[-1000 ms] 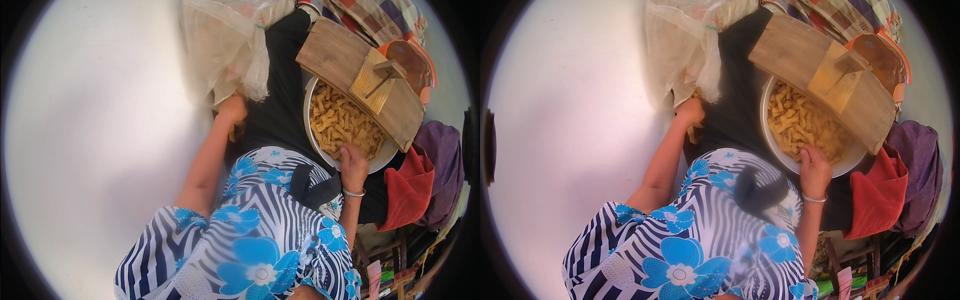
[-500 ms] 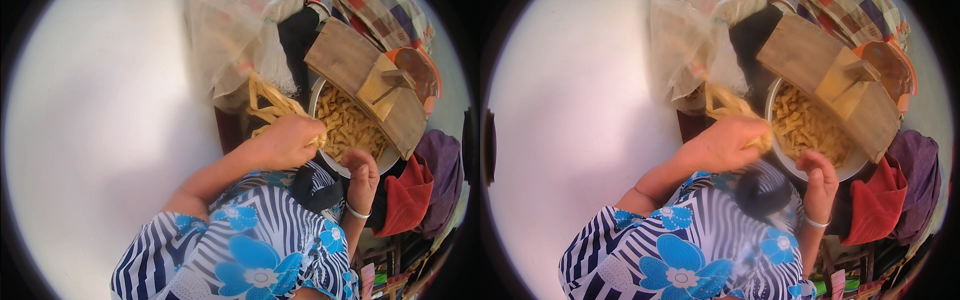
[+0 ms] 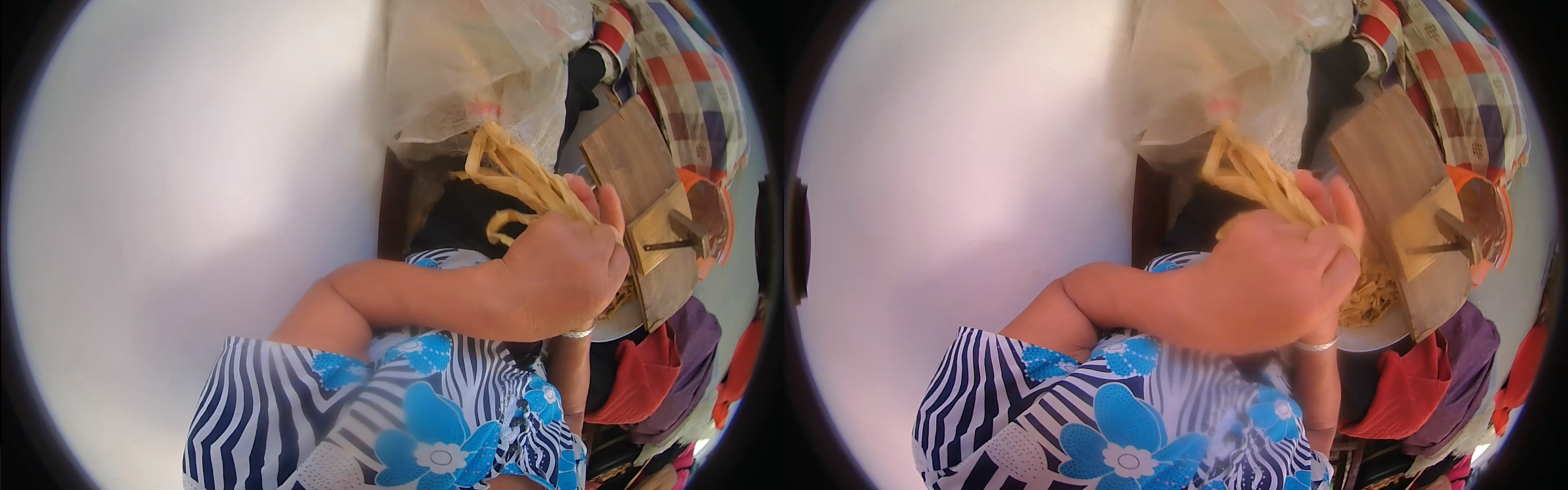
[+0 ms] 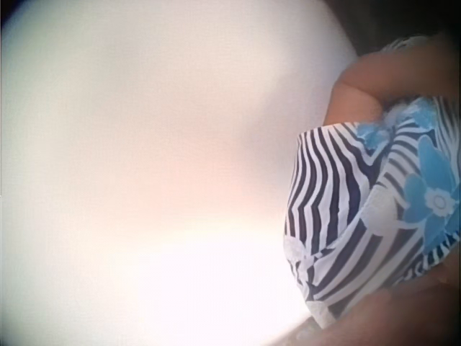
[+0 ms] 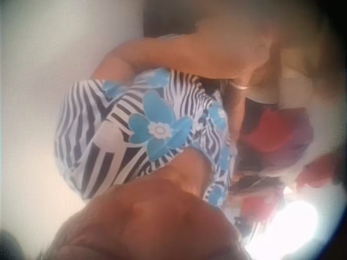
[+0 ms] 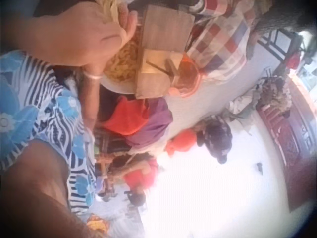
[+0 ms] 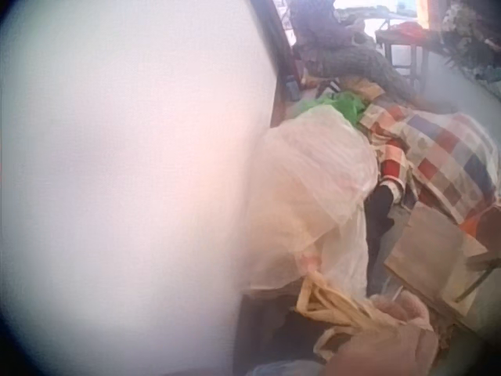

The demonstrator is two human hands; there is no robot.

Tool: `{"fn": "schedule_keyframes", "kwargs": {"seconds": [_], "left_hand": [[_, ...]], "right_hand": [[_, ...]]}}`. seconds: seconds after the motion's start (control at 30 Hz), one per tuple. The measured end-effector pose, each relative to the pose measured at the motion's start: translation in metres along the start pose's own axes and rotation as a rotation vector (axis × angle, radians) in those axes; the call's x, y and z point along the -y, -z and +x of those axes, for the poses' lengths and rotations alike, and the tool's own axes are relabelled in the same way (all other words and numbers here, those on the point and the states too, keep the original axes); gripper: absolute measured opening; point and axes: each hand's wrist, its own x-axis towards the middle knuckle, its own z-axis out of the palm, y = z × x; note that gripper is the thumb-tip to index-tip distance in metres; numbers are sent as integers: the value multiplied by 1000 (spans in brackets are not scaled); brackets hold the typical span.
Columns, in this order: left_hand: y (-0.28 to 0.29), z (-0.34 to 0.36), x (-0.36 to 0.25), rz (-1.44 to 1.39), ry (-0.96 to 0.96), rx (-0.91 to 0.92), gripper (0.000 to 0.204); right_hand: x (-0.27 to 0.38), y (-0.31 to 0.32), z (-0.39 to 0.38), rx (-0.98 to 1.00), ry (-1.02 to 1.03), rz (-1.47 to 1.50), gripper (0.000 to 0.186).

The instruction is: The person uses a wooden clamp tool to organize thin yellow strips, likely bamboo, by tying them into small bundles and placing them into a bowl.

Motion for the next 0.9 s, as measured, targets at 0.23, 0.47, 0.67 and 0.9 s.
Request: {"fn": "schedule_keyframes", "kwargs": {"seconds": [0.23,0.47,0.67,0.9], "left_hand": [[25,-35,43,-865,433,-138,12],[-107,-121,203,-967,1340,-297,24],[-125,-114,201,-1135,1343,-382,24],[-85,-103,203,-845,1078,-237,33]], "right_hand": [[-24,35,8,160,134,-835,19],[0,8,23,104,-58,77,20],[43,-26,9,159,139,33,17],[95,-36,-43,343,291,-175,21]]}}
